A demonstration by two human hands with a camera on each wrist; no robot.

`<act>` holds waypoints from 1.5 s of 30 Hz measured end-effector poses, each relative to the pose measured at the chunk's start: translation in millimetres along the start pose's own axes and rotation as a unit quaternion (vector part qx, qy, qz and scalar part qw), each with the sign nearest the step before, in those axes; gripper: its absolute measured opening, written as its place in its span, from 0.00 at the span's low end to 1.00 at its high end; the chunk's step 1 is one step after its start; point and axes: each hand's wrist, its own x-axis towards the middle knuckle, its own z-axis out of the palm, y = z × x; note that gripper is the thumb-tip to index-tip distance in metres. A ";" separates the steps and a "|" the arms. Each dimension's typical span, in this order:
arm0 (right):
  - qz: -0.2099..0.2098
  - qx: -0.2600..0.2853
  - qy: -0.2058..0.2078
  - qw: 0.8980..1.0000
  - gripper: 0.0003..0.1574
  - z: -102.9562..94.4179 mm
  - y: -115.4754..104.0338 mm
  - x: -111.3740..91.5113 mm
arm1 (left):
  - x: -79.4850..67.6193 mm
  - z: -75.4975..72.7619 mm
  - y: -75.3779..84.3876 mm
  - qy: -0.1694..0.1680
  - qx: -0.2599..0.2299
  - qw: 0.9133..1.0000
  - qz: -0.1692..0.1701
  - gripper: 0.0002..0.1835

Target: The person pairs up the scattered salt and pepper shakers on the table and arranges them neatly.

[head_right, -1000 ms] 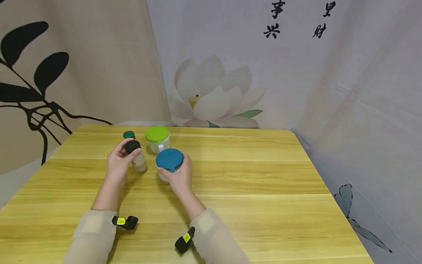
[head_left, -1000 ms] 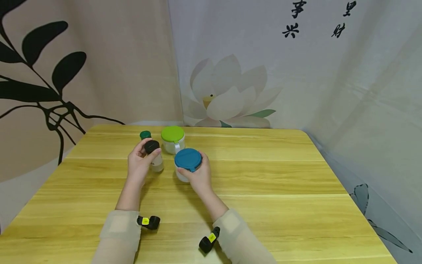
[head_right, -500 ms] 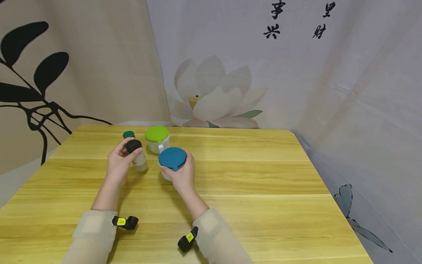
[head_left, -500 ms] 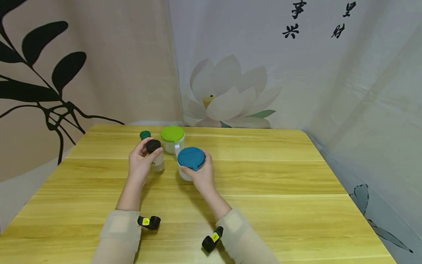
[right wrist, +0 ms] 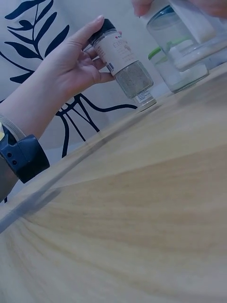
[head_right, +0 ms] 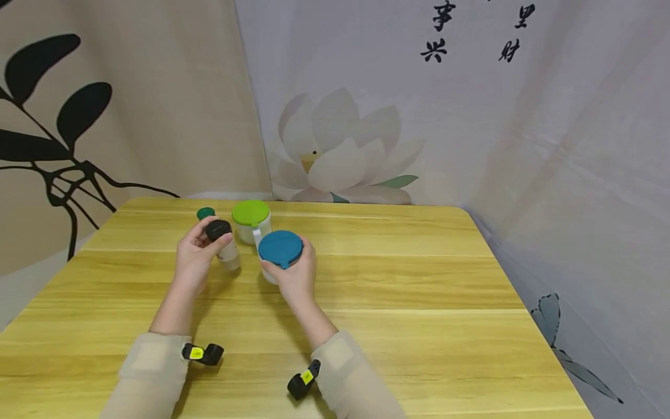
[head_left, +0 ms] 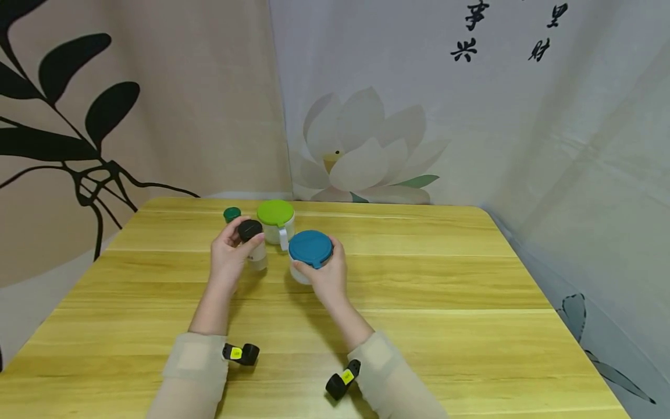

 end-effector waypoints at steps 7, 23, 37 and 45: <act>0.004 0.007 0.011 1.000 0.55 -2.1 -2.3 1.2 | -2.1 4.6 3.1 -0.008 0.001 1.000 0.000 0.25; -0.005 0.017 0.030 0.999 0.55 -17.1 -2.3 3.9 | -5.9 22.3 3.8 -0.021 -0.006 1.000 0.006 0.28; -0.014 0.013 0.039 0.999 0.55 -32.5 0.4 3.0 | -9.4 34.2 0.8 -0.040 -0.008 0.999 0.012 0.28; -0.009 -0.003 0.046 0.999 0.57 -41.6 1.7 3.2 | -12.5 40.8 0.2 -0.058 -0.010 0.998 0.019 0.28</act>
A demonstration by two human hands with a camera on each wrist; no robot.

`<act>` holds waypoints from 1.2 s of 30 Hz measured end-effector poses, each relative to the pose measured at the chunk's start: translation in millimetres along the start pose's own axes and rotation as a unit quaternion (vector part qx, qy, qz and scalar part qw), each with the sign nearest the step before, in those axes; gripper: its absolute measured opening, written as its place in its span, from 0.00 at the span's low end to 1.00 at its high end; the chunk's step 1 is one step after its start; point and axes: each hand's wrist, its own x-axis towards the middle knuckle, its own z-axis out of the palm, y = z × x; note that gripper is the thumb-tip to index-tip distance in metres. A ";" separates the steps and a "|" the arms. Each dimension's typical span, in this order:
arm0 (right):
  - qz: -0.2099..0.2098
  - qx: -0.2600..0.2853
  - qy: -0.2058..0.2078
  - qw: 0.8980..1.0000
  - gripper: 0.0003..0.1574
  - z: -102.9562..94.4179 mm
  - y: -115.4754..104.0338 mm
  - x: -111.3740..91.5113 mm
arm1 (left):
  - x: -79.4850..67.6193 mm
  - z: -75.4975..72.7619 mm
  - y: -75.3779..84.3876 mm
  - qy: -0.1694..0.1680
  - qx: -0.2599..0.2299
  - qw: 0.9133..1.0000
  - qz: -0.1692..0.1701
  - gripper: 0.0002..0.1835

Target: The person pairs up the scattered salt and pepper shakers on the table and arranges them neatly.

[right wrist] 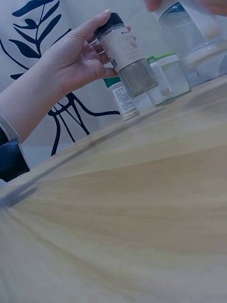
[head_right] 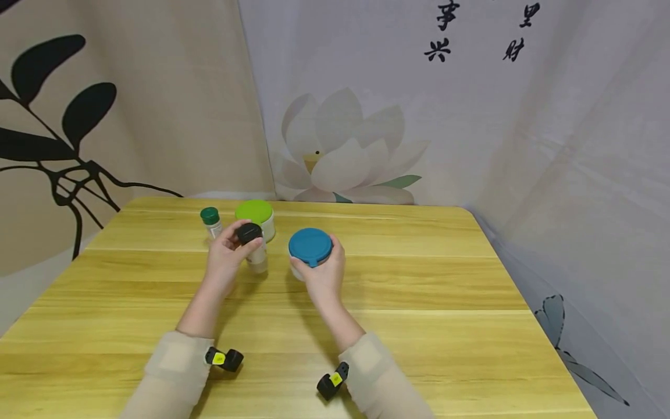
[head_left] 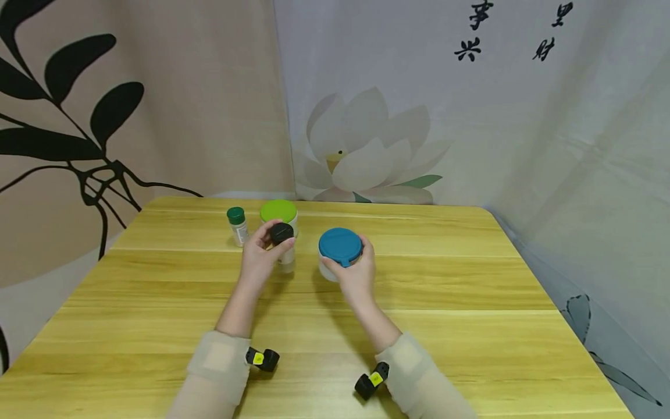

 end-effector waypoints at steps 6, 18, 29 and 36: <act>-0.004 -0.009 0.007 1.000 0.57 -5.7 1.5 0.2 | 0.6 6.7 0.7 -0.003 0.001 1.000 0.000 0.27; -0.003 -0.014 0.024 1.000 0.58 -21.0 1.2 -0.4 | -1.3 21.2 -0.9 -0.029 -0.014 0.999 -0.007 0.26; -0.005 -0.006 0.027 1.000 0.57 -35.5 1.0 -0.8 | -2.7 39.4 -1.4 -0.055 -0.026 0.998 0.006 0.25; -0.007 -0.012 0.031 0.999 0.57 -44.9 2.8 -1.4 | -13.9 49.5 18.0 -0.075 -0.025 0.997 0.005 0.24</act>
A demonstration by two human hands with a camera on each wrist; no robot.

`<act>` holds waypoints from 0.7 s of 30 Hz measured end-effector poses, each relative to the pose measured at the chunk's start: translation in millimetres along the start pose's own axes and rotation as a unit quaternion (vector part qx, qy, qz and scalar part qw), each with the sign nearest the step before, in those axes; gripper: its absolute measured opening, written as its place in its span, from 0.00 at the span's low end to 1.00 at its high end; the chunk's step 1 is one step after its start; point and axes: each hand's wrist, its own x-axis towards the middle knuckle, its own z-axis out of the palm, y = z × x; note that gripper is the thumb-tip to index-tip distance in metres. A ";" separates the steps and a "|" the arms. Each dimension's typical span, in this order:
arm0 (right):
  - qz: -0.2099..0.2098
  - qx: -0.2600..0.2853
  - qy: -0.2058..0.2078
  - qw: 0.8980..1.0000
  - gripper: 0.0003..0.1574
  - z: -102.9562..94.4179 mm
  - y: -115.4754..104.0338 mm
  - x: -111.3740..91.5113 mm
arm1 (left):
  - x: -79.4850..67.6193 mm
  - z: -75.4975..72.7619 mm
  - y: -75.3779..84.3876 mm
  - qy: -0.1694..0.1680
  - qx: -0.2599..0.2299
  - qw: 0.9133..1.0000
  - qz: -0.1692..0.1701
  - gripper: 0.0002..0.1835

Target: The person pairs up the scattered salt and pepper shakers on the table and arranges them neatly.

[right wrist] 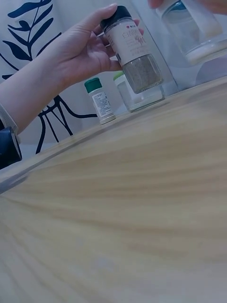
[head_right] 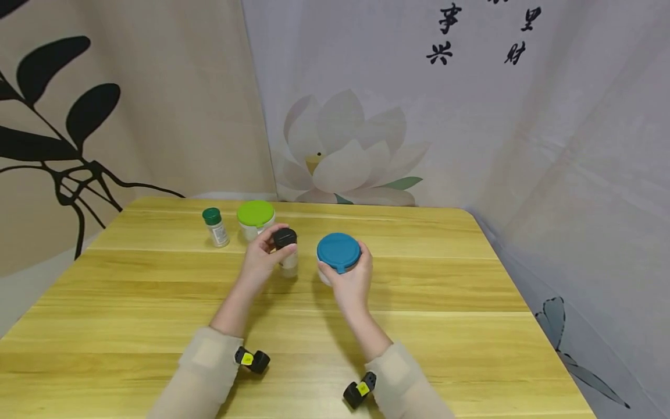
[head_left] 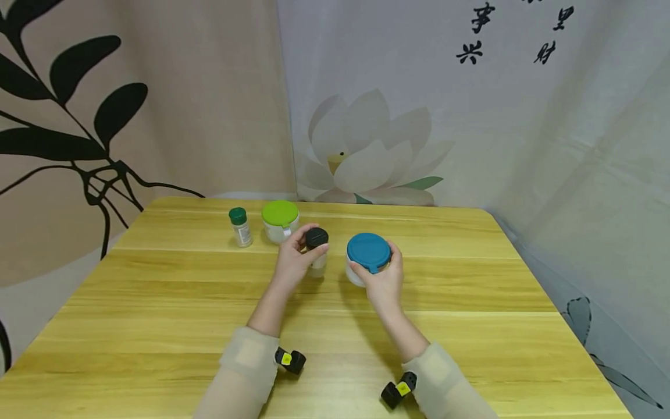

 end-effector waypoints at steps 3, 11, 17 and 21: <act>0.000 0.000 0.004 1.000 0.57 -3.9 1.3 1.4 | -2.6 4.2 6.8 -0.004 -0.009 1.000 -0.003 0.23; 0.004 -0.005 0.016 1.000 0.57 -12.7 4.5 2.4 | -2.2 11.5 6.5 -0.009 -0.017 1.000 -0.003 0.23; 0.002 -0.011 0.024 1.000 0.57 -18.2 5.1 3.1 | 0.1 19.0 2.0 -0.012 -0.008 1.000 -0.023 0.24; 0.004 -0.007 0.026 1.000 0.57 -21.5 6.3 4.3 | 8.7 23.8 -16.7 -0.015 -0.017 0.999 -0.034 0.25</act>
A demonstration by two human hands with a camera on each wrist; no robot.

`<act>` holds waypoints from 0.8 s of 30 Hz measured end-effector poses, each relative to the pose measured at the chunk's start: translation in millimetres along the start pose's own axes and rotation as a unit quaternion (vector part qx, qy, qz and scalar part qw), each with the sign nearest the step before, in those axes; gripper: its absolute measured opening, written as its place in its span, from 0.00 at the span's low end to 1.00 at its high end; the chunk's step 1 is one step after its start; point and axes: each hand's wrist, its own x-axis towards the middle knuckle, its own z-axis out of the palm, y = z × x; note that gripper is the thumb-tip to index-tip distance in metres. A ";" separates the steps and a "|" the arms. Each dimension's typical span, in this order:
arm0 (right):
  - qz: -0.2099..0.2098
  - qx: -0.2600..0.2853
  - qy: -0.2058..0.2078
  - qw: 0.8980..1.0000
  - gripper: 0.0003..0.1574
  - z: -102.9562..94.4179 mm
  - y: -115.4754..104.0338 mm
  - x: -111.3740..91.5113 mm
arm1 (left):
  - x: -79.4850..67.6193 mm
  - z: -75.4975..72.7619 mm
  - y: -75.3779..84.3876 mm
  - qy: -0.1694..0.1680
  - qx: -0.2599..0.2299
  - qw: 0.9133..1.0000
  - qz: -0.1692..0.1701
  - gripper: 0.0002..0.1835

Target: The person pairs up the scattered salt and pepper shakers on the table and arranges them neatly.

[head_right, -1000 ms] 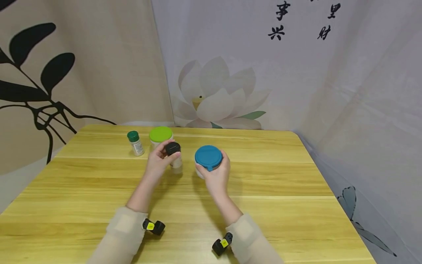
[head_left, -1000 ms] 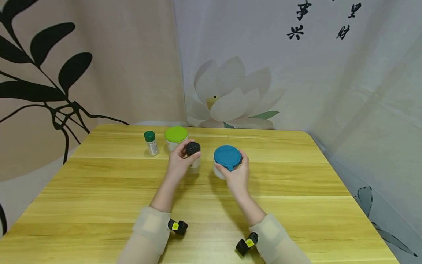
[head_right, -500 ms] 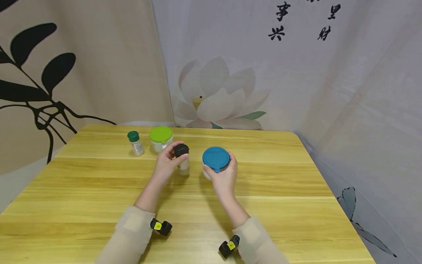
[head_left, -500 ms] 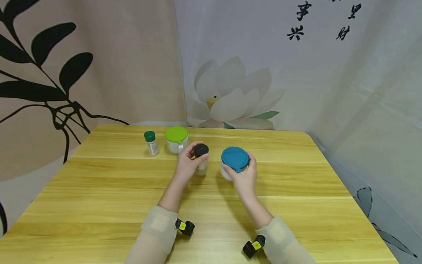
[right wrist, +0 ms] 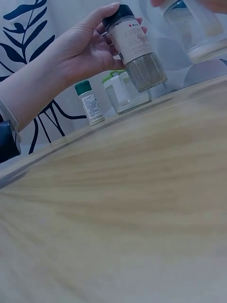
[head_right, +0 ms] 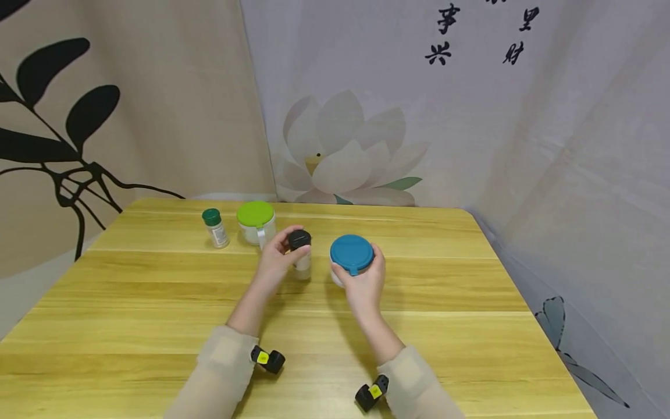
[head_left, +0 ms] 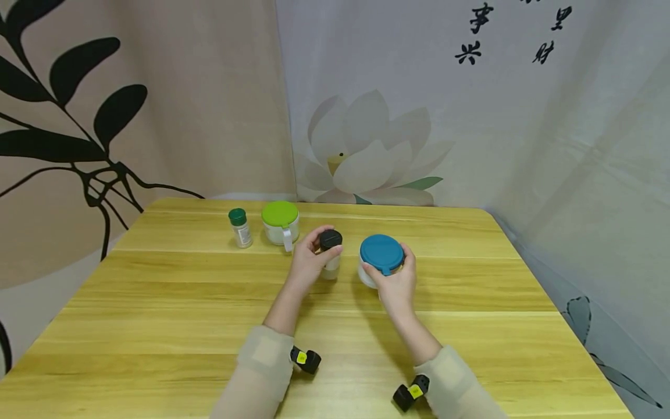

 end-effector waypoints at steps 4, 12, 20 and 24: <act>0.000 0.002 0.001 1.000 0.57 -3.6 0.5 0.8 | 5.8 4.3 -12.0 -0.004 -0.006 1.000 0.009 0.25; -0.005 -0.010 0.008 1.000 0.57 -12.0 1.4 2.6 | 7.5 12.7 -15.6 -0.008 -0.011 1.000 0.027 0.24; -0.002 -0.027 0.018 0.999 0.57 -19.9 5.0 4.4 | 9.7 22.4 -14.3 -0.019 -0.014 1.000 0.015 0.24; 0.001 -0.031 0.017 0.999 0.58 -24.2 5.7 4.6 | 10.2 26.8 -15.9 -0.025 -0.013 0.999 0.017 0.25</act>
